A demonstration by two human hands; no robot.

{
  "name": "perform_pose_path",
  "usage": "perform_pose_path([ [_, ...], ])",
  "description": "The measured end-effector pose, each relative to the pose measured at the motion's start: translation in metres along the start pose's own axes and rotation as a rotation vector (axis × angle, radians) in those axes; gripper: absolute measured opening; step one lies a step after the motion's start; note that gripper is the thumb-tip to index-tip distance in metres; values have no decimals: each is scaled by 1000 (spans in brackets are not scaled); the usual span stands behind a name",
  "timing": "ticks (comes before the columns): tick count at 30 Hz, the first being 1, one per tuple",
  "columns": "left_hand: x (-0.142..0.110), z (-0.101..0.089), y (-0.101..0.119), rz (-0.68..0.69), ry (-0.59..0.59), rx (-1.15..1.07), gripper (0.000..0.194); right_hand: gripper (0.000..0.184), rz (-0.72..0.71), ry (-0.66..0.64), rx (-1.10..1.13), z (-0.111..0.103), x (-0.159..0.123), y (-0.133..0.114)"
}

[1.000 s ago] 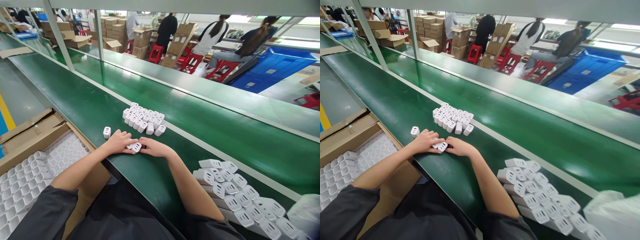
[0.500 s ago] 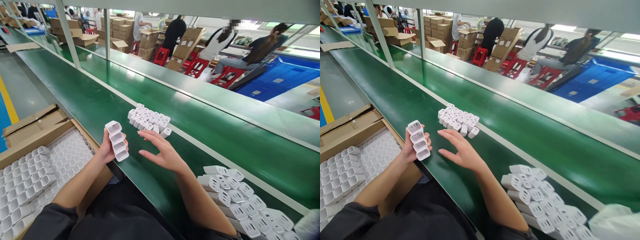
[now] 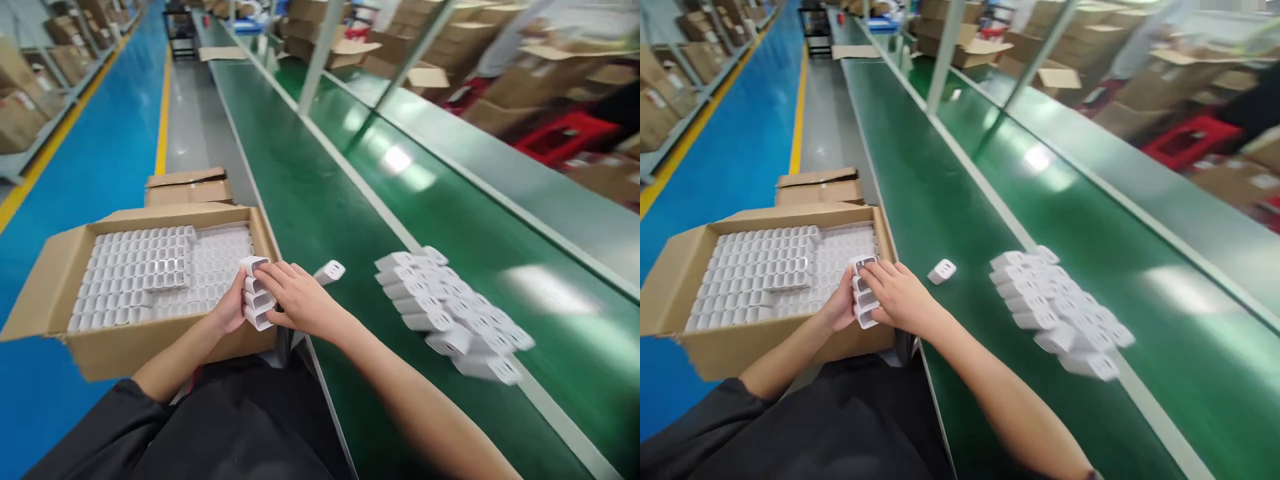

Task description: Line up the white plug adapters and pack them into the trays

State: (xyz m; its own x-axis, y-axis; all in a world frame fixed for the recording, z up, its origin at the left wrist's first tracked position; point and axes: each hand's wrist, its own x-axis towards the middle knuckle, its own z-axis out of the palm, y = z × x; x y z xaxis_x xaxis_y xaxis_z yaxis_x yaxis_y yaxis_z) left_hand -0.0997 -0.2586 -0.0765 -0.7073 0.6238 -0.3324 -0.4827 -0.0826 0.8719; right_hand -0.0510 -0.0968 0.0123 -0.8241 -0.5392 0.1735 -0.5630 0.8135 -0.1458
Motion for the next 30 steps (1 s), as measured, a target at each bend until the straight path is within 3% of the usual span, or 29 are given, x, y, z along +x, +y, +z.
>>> perform_pose_path([
  [2,-22,-43,0,169,175,238,78,62,-150,-51,47,18,35,6],
  [4,-53,-91,0,374,453,553,71,66,-289,-138,31,40,72,8],
  [6,-88,-137,-1,486,745,793,61,66,-425,-226,-32,66,108,3],
  [9,-126,-189,-9,503,1093,985,53,53,-684,-318,-130,105,156,-20],
  [11,-137,-208,-18,474,1216,1057,52,44,-831,-348,-162,129,183,-41],
  [16,-131,-213,-32,371,1281,1187,46,31,-908,-370,-173,170,231,-80],
  [22,-125,-211,-25,207,1272,1281,37,40,-798,-377,-151,186,246,-78],
  [26,-129,-212,-19,95,1169,1349,42,51,-725,-357,-83,161,222,-56],
  [30,-133,-212,-10,35,1021,1350,41,65,-414,-203,24,102,163,-4],
])
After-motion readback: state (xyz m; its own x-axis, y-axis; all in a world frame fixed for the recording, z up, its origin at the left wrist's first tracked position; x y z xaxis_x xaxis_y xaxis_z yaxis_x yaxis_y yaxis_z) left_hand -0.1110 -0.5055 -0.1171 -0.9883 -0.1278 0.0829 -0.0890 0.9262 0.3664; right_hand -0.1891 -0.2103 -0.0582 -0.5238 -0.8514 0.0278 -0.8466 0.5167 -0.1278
